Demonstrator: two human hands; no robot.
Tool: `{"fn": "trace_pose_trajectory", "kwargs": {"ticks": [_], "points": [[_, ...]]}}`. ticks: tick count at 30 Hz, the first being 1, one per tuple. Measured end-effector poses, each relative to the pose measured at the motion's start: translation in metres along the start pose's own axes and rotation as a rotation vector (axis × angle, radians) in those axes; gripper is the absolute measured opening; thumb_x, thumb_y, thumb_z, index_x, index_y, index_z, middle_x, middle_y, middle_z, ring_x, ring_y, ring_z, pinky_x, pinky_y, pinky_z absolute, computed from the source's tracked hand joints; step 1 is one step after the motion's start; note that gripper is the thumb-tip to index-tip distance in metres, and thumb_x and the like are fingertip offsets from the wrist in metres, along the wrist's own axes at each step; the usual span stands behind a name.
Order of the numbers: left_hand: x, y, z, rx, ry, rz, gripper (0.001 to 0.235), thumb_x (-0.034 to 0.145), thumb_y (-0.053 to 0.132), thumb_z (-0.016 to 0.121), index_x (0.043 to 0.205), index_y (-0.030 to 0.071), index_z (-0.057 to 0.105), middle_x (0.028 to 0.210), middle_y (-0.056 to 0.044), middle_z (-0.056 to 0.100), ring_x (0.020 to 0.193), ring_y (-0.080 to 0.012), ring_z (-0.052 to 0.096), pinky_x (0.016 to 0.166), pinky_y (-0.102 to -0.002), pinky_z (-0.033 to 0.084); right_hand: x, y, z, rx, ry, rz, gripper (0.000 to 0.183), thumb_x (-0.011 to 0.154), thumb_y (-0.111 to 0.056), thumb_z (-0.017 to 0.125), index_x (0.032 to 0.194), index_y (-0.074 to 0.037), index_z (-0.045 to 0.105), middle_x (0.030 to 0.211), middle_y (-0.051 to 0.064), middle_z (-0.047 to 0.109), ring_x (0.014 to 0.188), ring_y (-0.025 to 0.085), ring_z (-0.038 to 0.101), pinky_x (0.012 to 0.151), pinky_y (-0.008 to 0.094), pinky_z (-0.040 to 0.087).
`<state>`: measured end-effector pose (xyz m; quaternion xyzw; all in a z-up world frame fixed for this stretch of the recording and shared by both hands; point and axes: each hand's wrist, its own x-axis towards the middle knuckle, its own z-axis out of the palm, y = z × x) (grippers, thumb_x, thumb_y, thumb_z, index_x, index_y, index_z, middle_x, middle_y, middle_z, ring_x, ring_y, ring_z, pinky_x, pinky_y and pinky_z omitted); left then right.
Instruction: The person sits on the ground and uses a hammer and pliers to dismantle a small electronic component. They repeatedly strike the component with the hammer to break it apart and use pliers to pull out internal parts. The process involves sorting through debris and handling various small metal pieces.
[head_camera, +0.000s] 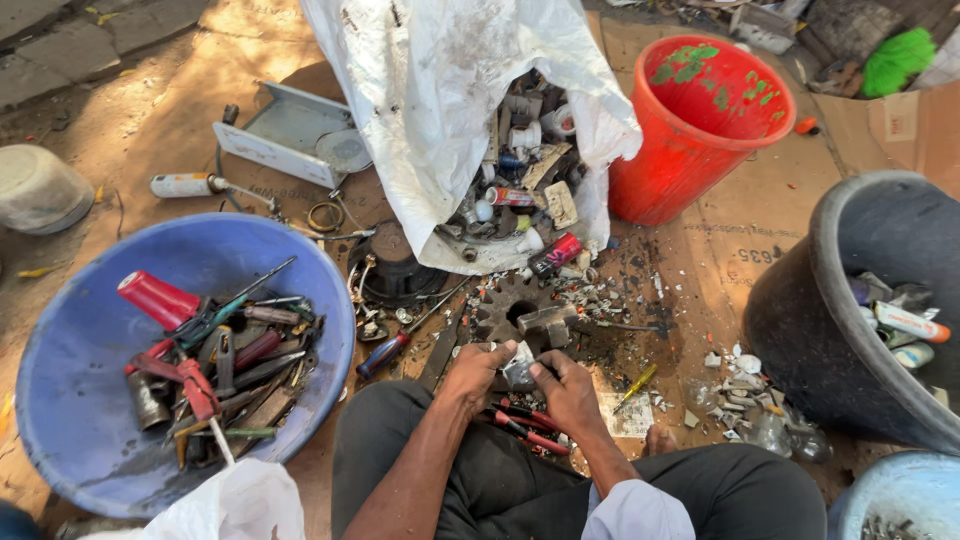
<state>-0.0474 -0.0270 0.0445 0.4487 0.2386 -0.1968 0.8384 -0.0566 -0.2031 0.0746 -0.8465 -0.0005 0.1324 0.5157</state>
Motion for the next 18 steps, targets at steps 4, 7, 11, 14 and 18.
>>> {"fn": "trace_pose_trajectory", "kwargs": {"ticks": [4,7,11,14,18], "points": [[-0.001,-0.005,-0.005,0.061,0.030,0.132,0.024,0.091,0.013,0.074,0.099,-0.010,0.073,0.085,-0.016,0.076,0.064,-0.0191,0.070,0.057,-0.035,0.057,0.002,0.007,0.005,-0.107,0.005,0.067,0.020,0.094,-0.023,0.068,0.102,-0.005,0.070,0.078,0.004,0.070,0.072,0.014,0.063,0.068,0.032,0.050],[-0.001,-0.003,-0.003,0.045,-0.010,0.162,0.023,0.091,0.011,0.073,0.104,-0.009,0.071,0.087,-0.016,0.075,0.066,-0.0191,0.069,0.059,-0.035,0.057,0.006,0.016,0.003,-0.007,-0.003,-0.066,0.025,0.095,-0.025,0.068,0.104,-0.002,0.069,0.084,0.004,0.070,0.079,0.014,0.065,0.074,0.031,0.052],[-0.002,0.004,-0.002,-0.178,-0.162,0.074,0.023,0.094,0.010,0.072,0.111,-0.003,0.062,0.093,-0.013,0.072,0.076,-0.0188,0.072,0.067,-0.033,0.058,0.007,0.023,0.001,0.183,-0.067,-0.295,0.030,0.101,-0.030,0.064,0.111,-0.001,0.066,0.102,0.006,0.067,0.094,0.015,0.063,0.082,0.032,0.051],[-0.004,0.006,-0.004,-0.133,-0.208,-0.047,0.025,0.089,0.006,0.071,0.110,-0.002,0.059,0.094,-0.012,0.071,0.081,-0.0207,0.074,0.074,-0.040,0.065,0.005,0.030,0.001,0.182,-0.058,-0.277,0.032,0.100,-0.032,0.064,0.111,-0.002,0.067,0.098,0.004,0.070,0.091,0.012,0.063,0.081,0.030,0.051],[-0.008,0.009,-0.003,-0.006,-0.212,0.000,0.028,0.086,0.002,0.074,0.111,-0.004,0.063,0.094,-0.016,0.073,0.077,-0.0226,0.073,0.068,-0.037,0.058,0.009,0.032,0.003,0.269,-0.059,-0.134,0.032,0.097,-0.033,0.067,0.103,-0.002,0.069,0.087,0.004,0.073,0.081,0.010,0.064,0.075,0.029,0.053]]}}
